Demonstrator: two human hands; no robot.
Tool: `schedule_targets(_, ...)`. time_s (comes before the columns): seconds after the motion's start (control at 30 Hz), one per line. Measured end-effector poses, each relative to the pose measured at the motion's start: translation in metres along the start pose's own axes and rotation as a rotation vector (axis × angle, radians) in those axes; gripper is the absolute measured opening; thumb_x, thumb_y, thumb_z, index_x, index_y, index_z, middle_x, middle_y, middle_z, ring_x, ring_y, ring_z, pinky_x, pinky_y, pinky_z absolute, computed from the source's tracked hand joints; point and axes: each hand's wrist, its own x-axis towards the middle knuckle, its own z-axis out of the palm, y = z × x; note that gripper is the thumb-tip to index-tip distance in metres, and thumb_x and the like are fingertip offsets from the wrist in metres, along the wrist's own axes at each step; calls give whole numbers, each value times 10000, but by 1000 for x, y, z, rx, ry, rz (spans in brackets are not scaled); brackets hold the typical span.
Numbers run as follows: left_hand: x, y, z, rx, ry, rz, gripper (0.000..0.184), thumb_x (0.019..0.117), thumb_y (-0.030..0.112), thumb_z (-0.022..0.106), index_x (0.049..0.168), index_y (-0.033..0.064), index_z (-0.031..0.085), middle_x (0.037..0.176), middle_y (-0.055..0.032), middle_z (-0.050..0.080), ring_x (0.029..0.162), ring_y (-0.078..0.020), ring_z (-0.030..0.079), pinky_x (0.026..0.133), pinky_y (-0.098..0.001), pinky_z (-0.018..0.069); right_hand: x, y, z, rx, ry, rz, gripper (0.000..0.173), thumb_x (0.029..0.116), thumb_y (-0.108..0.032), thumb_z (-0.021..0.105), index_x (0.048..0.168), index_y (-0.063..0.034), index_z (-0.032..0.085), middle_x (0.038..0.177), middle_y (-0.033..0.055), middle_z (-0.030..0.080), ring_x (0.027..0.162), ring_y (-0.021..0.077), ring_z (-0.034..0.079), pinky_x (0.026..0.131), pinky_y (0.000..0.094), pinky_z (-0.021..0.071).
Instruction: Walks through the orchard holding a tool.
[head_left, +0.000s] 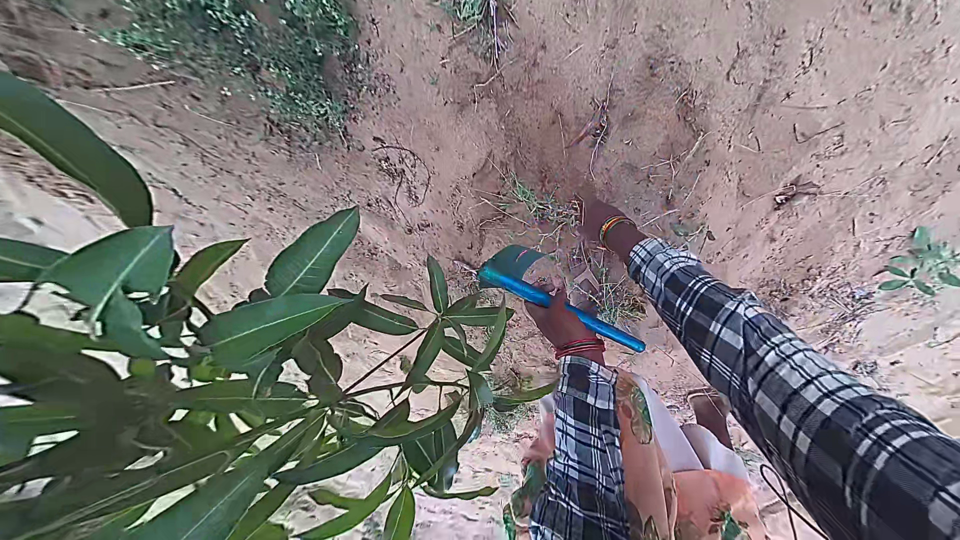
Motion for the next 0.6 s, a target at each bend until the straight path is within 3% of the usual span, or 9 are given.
schedule_targets(0.07,4,6,-2,0,-23,-2,452,902,-129,531,1315,43,465,1052,-49,539,850,-96,550,719,-226,483,-2,-4,8,-59,-88,42,669,978,-304,672,1527,-12,424,1406,323,557,1254,519,580,990,715,465)
schedule_targets(0.1,4,8,-3,1,-21,-5,461,891,-127,532,1318,39,474,1051,-50,545,861,-97,555,726,-226,482,-12,-3,13,-103,-109,46,543,1023,-354,602,1426,6,543,1354,320,596,1249,515,585,986,713,467)
schedule_targets(0.13,4,10,-3,1,-10,-9,461,885,-130,536,1312,37,484,1043,-51,548,863,-97,557,724,-226,482,-26,1,15,-154,-132,51,503,1062,-389,536,1372,3,590,1312,311,626,1229,509,603,967,706,479)
schedule_targets(0.23,7,14,-1,-14,5,-4,473,902,-130,537,1337,44,478,1055,-57,547,881,-107,561,738,-243,488,-69,50,23,-216,-131,73,420,1100,-340,465,1351,-43,623,1217,295,682,1145,514,653,906,706,506)
schedule_targets(0.33,6,8,1,-34,-26,20,516,900,-129,536,1379,44,455,1042,-48,541,854,-89,558,728,-224,487,-129,143,35,-291,-185,170,351,1096,-265,471,1326,-54,632,1175,282,695,1116,506,662,890,691,516)
schedule_targets(0.4,3,8,3,-35,-44,33,516,882,-135,532,1361,36,446,1026,-38,530,838,-79,557,714,-209,486,-175,206,49,-395,-347,288,318,1077,-183,475,1294,-25,647,1219,285,681,1169,500,642,919,685,506)
schedule_targets(0.47,-1,9,6,-30,-69,30,521,884,-141,530,1369,30,444,1023,-37,531,842,-79,557,724,-205,483,-214,257,65,-480,-514,415,281,1030,-160,559,1184,24,707,1244,276,678,1192,481,632,941,686,496)
schedule_targets(0.53,-4,4,8,-25,-98,29,523,890,-148,524,1373,34,439,1014,-33,526,826,-76,555,708,-203,483,-225,277,67,-514,-559,484,351,980,-298,674,1148,7,720,1256,257,675,1192,462,632,937,695,487)
schedule_targets(0.6,-8,-2,9,6,-119,31,526,892,-146,527,1374,45,438,1012,-30,526,823,-73,559,701,-206,486,-203,262,45,-388,-366,459,410,974,-301,696,1221,25,687,1335,295,615,1203,516,600,951,743,446)
